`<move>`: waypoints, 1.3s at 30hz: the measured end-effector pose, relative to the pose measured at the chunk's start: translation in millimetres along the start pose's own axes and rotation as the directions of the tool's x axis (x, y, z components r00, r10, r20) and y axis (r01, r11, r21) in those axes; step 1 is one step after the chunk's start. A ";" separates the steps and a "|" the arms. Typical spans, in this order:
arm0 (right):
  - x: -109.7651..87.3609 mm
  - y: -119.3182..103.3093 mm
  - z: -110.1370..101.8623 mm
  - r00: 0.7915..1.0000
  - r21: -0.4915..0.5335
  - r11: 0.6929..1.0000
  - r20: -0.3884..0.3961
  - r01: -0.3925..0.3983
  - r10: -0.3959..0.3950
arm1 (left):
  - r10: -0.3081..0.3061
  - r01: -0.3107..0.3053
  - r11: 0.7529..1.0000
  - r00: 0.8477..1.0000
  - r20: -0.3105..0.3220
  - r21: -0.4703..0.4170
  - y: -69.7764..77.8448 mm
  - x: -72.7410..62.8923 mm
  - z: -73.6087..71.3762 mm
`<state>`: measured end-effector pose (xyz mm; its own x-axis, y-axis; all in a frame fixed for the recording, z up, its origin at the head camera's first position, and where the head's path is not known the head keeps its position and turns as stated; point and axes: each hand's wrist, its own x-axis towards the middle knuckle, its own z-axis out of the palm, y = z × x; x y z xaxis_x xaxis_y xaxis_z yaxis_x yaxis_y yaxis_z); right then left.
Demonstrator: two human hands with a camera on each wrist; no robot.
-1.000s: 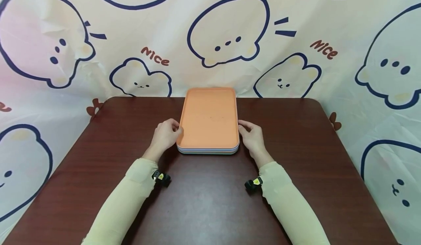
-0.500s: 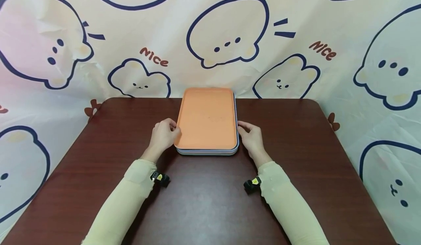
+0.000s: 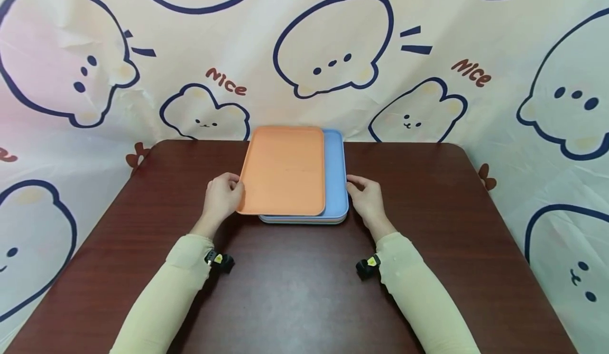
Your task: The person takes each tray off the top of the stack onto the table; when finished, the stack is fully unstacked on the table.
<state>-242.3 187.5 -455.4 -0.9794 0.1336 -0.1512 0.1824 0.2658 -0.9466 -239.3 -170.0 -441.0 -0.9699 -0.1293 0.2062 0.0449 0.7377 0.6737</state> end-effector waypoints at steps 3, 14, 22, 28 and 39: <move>-0.3 1.0 -0.9 1.000 -0.007 1.000 0.007 0.006 -0.006 | 0.004 -0.004 1.000 1.000 0.004 -0.028 -7.7 -0.1 -5.0; 0.7 4.0 -2.8 1.000 -0.046 0.999 0.015 0.020 -0.019 | -0.010 0.009 0.998 1.000 -0.023 -0.063 -34.5 4.5 -33.4; -2.9 2.5 -1.7 1.000 -0.049 0.999 0.017 0.020 -0.019 | -0.039 0.036 0.997 0.998 -0.039 -0.070 -53.6 2.4 -58.7; -2.7 3.5 -3.4 0.999 -0.065 0.998 0.030 0.016 -0.014 | -0.077 0.074 0.995 0.996 -0.042 -0.065 -69.7 1.9 -74.2; -1.7 4.0 -2.4 1.000 -0.070 0.997 0.027 0.016 -0.014 | -0.168 0.166 0.986 0.983 -0.074 -0.027 -92.2 3.0 -103.8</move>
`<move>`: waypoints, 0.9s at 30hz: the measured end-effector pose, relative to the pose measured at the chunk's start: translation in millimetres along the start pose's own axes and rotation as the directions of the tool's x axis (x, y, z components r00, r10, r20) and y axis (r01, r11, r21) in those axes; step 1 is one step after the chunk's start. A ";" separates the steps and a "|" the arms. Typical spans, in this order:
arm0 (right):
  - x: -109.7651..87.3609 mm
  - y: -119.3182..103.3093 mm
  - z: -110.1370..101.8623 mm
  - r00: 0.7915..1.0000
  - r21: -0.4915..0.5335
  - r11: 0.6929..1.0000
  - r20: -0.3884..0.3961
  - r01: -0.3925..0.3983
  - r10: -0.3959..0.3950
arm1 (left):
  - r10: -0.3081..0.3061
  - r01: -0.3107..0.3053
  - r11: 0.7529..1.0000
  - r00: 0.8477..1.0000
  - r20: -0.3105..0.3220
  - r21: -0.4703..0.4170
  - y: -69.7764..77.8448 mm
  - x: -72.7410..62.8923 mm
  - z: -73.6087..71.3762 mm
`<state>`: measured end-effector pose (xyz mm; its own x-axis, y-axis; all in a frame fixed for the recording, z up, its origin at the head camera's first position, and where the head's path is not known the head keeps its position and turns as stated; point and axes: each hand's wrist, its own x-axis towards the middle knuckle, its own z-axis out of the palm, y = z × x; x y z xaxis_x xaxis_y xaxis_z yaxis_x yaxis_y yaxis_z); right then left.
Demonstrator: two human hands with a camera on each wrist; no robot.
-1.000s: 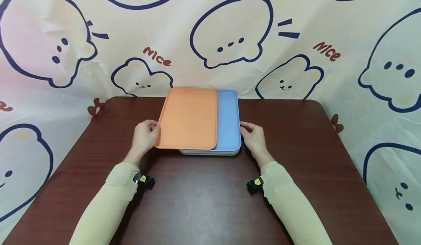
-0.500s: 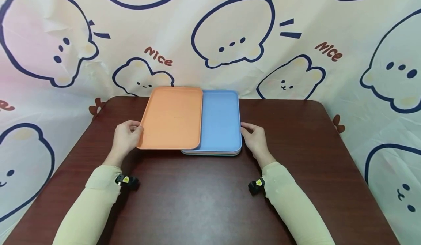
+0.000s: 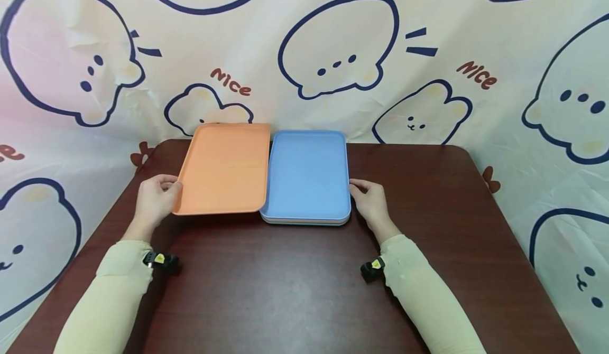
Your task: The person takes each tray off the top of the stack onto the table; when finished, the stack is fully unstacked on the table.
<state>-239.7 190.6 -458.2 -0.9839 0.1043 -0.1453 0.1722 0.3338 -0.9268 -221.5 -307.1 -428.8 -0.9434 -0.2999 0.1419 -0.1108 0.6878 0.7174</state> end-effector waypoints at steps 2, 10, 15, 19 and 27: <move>0.4 0.0 0.1 1.000 0.002 1.000 0.000 -0.001 0.001 | -0.018 0.018 1.000 1.000 -0.001 0.010 -5.3 1.9 -4.9; -0.1 0.9 0.4 1.000 0.013 1.000 0.006 -0.015 0.015 | -0.064 0.063 0.996 0.998 0.023 0.062 -31.7 11.3 -22.1; 1.0 1.8 -0.1 1.000 0.010 1.000 0.005 -0.010 0.010 | -0.120 0.115 0.989 0.991 0.057 0.094 -48.6 18.3 -29.2; 1.1 2.7 0.5 1.000 0.005 1.000 0.000 -0.002 0.002 | -0.165 0.156 0.975 0.986 0.040 0.158 -58.1 20.9 -34.9; 0.2 3.0 -1.2 1.000 -0.008 1.000 -0.005 -0.001 0.001 | -0.241 0.230 0.939 0.970 0.011 0.257 -68.7 24.0 -44.5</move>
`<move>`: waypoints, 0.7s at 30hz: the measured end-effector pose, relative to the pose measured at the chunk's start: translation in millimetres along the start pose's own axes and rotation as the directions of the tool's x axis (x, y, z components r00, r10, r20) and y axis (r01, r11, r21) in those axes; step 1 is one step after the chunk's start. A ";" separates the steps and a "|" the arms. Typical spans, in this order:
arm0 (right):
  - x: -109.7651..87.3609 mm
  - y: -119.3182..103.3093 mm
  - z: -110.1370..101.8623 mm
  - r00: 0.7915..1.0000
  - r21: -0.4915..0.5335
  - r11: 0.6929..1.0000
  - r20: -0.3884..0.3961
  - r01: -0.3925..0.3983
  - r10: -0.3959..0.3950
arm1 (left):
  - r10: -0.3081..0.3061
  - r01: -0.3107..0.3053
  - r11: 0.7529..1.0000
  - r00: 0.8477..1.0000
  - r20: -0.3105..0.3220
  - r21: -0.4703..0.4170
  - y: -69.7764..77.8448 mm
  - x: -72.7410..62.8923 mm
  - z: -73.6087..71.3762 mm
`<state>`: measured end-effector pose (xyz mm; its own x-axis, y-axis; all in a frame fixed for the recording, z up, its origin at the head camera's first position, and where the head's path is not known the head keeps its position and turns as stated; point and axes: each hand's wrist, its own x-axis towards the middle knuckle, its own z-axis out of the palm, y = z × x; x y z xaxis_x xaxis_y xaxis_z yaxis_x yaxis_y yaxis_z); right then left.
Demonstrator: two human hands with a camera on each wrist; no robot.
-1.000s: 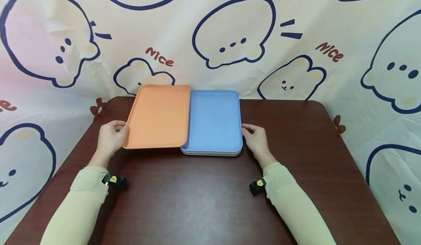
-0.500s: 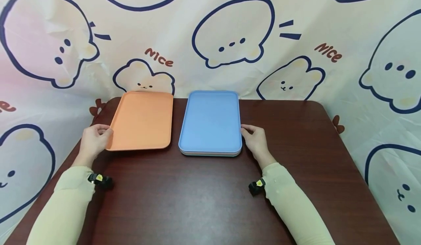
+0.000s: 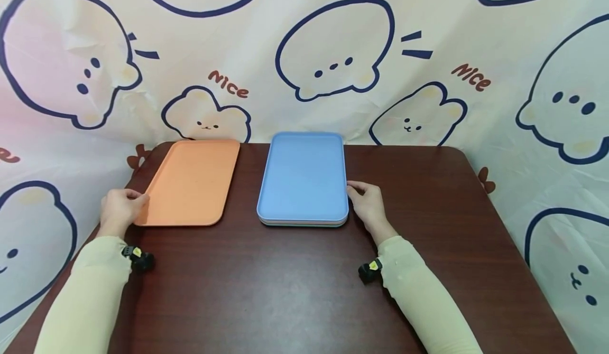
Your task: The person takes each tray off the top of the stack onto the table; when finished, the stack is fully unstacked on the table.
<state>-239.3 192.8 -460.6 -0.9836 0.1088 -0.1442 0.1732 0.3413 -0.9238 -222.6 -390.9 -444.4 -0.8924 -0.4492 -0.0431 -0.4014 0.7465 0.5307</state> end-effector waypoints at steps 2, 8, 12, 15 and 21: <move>0.1 -0.1 0.5 1.000 -0.002 1.000 0.001 0.001 -0.001 | -0.028 0.028 1.000 1.000 0.008 0.000 -2.3 2.3 -1.3; 0.7 0.7 0.6 1.000 -0.010 1.000 -0.001 -0.002 0.002 | -0.100 0.100 0.995 0.995 0.002 -0.012 -5.7 11.1 -1.7; 0.7 1.1 0.8 1.000 -0.011 1.000 -0.001 -0.006 0.006 | -0.133 0.133 0.991 0.991 -0.010 -0.029 -7.7 15.9 -0.1; 0.5 0.9 1.2 1.000 -0.008 1.000 -0.002 -0.004 0.004 | -0.146 0.146 0.988 0.989 -0.005 -0.049 -9.2 17.8 0.4; 0.3 0.2 1.6 1.000 0.000 1.000 -0.007 0.006 -0.006 | -0.131 0.133 0.989 0.991 0.032 -0.069 -13.0 18.7 -3.3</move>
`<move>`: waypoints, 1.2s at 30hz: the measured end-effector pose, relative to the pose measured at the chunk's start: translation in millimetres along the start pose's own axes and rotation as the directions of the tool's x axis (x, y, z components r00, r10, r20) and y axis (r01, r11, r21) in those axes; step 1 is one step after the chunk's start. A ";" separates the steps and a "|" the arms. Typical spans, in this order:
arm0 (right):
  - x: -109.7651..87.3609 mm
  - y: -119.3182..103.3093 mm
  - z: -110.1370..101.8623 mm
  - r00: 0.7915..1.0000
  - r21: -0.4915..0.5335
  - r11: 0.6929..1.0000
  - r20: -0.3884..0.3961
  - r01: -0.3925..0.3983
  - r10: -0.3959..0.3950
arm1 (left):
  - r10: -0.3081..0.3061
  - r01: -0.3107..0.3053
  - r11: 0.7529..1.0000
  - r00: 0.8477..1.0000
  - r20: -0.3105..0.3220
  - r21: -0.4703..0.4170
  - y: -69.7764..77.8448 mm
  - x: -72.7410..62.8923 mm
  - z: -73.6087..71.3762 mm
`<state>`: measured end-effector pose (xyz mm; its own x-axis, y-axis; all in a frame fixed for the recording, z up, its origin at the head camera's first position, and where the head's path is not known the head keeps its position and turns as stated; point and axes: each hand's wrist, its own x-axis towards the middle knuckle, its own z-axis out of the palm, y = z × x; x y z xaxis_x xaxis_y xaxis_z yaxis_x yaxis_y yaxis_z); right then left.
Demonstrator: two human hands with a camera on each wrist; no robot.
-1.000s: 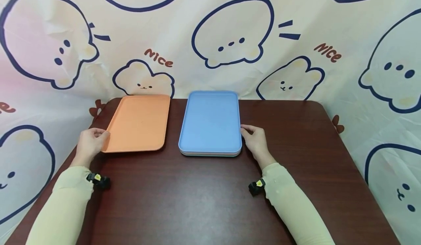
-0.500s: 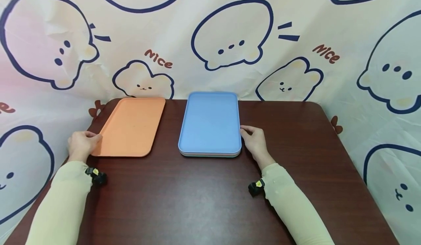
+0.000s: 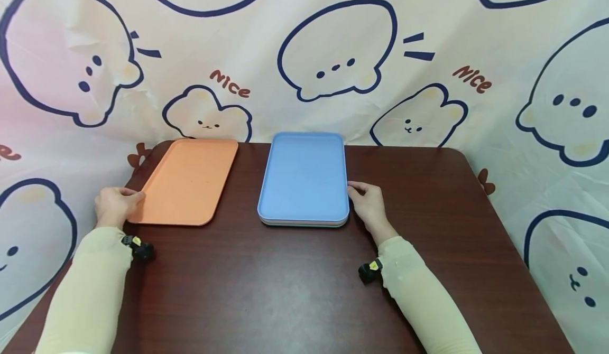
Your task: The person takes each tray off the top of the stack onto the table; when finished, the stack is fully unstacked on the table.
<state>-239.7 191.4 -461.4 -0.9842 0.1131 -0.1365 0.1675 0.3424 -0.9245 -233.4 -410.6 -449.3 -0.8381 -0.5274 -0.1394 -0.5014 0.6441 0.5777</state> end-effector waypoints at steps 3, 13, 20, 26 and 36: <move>0.1 0.2 -0.9 1.000 0.005 1.000 -0.002 -0.002 0.002 | 0.011 -0.011 0.999 1.000 0.012 -0.031 -1.4 0.2 -2.0; 1.8 1.3 0.7 1.000 0.000 1.000 0.014 -0.007 0.007 | 0.028 -0.027 0.999 0.999 0.021 -0.025 -7.4 -1.7 -9.2; 0.0 -0.7 -2.0 0.999 0.034 0.999 0.016 -0.039 0.039 | 0.175 -0.170 0.984 0.977 -0.118 0.053 10.5 -11.5 -4.9; -6.6 -3.2 -6.2 0.999 0.039 0.998 0.025 -0.040 0.039 | 0.391 -0.395 0.918 0.916 -0.095 -0.031 45.9 -41.0 13.4; -11.6 -6.6 -9.0 0.998 0.053 0.998 0.050 -0.029 0.026 | 0.564 -0.519 0.808 0.818 0.115 -0.278 99.7 -84.2 53.4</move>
<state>-228.9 196.2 -450.5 -0.9811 0.0750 -0.1786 0.1928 0.2889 -0.9377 -224.3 -272.4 -422.9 -0.9928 -0.0040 0.1194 0.0892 0.6403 0.7629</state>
